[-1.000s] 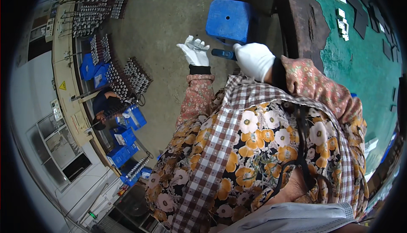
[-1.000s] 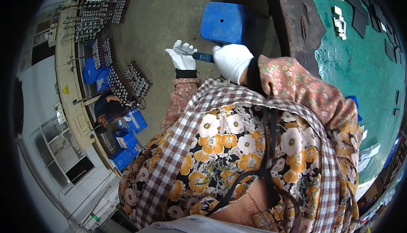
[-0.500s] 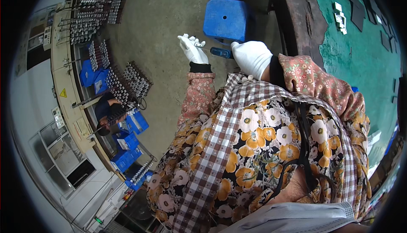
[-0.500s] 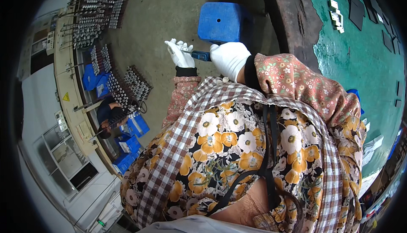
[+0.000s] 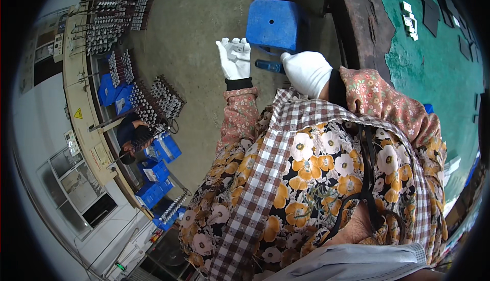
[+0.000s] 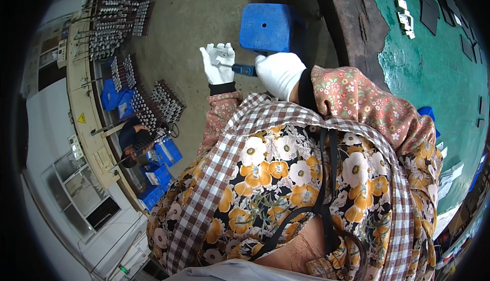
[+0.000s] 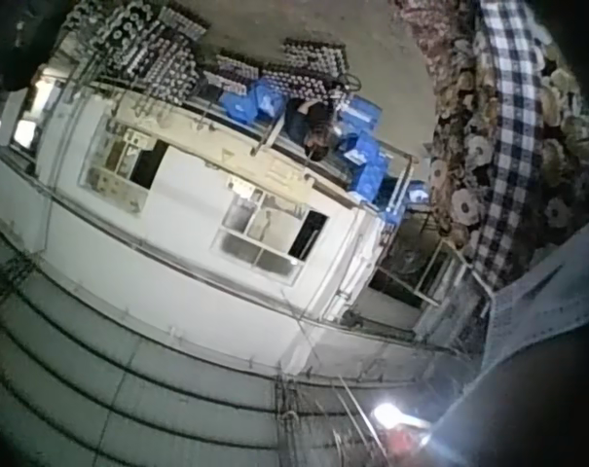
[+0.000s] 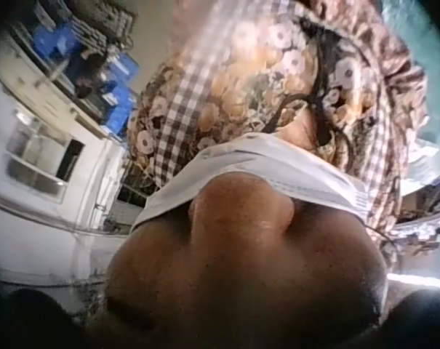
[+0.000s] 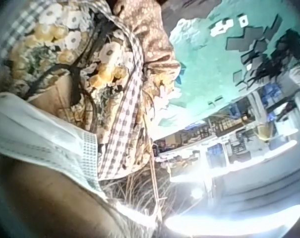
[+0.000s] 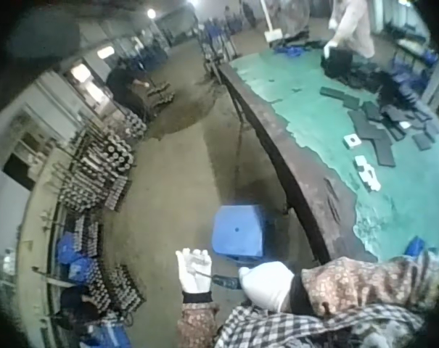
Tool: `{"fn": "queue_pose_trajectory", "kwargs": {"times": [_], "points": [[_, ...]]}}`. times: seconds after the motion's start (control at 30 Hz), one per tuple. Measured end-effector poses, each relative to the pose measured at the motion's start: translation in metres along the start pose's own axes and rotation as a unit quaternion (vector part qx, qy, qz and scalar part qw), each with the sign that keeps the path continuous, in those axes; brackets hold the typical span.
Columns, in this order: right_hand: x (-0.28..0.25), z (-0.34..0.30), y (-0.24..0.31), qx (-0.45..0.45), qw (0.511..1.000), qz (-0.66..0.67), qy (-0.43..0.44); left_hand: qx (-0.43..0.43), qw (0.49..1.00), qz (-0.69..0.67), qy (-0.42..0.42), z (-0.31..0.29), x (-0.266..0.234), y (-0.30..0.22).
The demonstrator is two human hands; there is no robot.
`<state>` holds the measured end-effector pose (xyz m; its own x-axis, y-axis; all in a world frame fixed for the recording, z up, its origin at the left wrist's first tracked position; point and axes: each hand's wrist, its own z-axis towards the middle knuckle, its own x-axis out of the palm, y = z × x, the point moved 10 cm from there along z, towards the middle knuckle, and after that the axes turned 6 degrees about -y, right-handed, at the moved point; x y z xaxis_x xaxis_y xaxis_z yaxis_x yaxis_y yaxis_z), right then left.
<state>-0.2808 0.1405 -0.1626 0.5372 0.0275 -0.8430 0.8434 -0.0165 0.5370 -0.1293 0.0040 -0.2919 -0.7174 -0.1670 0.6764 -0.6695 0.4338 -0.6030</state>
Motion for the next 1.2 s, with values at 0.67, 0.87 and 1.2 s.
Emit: {"fn": "queue_pose_trajectory", "kwargs": {"times": [0.67,0.87,1.2], "points": [[-0.018,-0.008,-0.014,0.012,1.0,0.008,-0.005,-0.129,0.966,-0.094,0.204,-0.014,0.013,0.0],[-0.016,-0.003,-0.018,0.028,0.999,0.019,0.013,-0.227,0.932,-0.128,0.251,-0.022,0.012,0.015],[-0.012,-0.005,-0.018,0.03,0.999,0.018,0.027,-0.255,0.919,-0.105,0.282,-0.027,0.013,0.028]]}}
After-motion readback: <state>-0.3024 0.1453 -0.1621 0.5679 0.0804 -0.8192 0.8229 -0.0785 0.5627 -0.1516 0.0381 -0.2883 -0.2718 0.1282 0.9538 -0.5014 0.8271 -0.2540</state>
